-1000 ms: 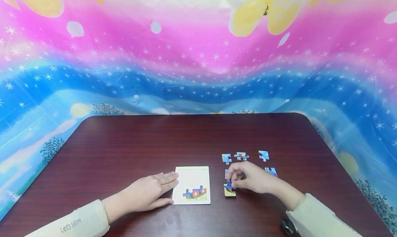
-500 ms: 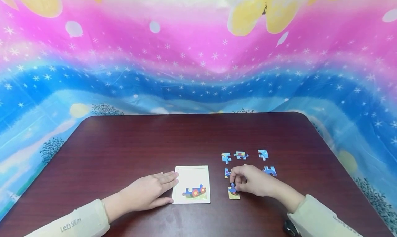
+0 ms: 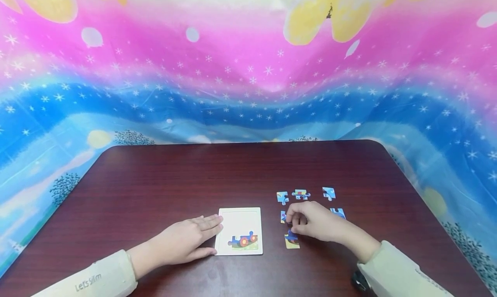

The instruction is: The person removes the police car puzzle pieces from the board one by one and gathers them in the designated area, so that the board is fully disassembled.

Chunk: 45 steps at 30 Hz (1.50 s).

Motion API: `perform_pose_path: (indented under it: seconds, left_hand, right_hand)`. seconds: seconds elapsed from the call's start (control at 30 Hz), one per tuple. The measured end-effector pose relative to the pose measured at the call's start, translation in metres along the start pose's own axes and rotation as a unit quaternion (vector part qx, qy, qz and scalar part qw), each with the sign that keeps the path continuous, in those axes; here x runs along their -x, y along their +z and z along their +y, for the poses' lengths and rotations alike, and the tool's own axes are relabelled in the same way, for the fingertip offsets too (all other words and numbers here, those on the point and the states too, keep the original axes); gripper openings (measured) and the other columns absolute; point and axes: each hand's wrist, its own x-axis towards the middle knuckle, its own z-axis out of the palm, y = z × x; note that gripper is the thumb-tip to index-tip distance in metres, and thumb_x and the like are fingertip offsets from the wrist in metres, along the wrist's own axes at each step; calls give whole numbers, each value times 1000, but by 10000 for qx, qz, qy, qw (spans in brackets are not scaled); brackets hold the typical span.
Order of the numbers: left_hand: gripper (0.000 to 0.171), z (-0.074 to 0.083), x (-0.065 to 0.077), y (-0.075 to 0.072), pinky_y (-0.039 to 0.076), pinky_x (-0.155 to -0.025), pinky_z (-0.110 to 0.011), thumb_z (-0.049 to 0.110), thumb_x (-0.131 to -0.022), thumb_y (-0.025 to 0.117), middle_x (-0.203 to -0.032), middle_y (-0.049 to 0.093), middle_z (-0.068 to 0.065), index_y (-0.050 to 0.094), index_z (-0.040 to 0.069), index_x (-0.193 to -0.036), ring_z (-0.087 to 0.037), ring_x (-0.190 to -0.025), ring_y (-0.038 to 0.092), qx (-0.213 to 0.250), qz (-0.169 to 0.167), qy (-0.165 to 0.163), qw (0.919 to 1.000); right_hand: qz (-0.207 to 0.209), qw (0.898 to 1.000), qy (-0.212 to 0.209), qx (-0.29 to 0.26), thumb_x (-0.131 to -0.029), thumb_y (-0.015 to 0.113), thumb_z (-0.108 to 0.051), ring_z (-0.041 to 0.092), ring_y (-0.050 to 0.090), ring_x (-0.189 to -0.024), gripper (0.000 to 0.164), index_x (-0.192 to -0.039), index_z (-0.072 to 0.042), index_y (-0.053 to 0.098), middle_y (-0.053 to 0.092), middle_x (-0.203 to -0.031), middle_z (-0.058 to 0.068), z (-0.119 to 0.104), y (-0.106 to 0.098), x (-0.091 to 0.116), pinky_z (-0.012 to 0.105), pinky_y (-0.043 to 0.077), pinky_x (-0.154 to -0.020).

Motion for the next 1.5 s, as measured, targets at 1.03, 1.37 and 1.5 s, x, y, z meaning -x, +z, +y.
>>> perform_pose_path:
  seconds: [1.03, 1.37, 1.5]
  left_hand:
    - [56, 0, 0, 0, 49, -107, -37, 47, -100, 52, -146, 55, -9, 59, 7, -138, -20, -135, 53, 169, -11, -54, 9998]
    - [55, -1, 0, 0, 50, -107, -37, 47, -100, 52, -145, 55, -9, 60, 7, -138, -20, -134, 54, 163, 25, -48, 9999]
    - [55, -1, 0, 0, 50, -107, -37, 47, -100, 52, -146, 55, -9, 60, 7, -138, -20, -135, 54, 183, 11, -62, 9998]
  right_hand:
    - [-548, 9957, -599, 441, -81, 81, -14, 6, 52, -81, 12, -90, -15, 73, 61, -88, -9, -54, 53, -71, 19, 46, -75]
    - [-510, 9911, -644, 1049, -77, 83, -13, 4, 44, -85, 19, -85, -19, 67, 53, -84, -11, -59, 60, -69, 21, 44, -79]
    - [-500, 9896, -676, 1170, -77, 83, -14, 4, 44, -85, 20, -85, -19, 65, 52, -84, -11, -60, 61, -69, 20, 43, -78]
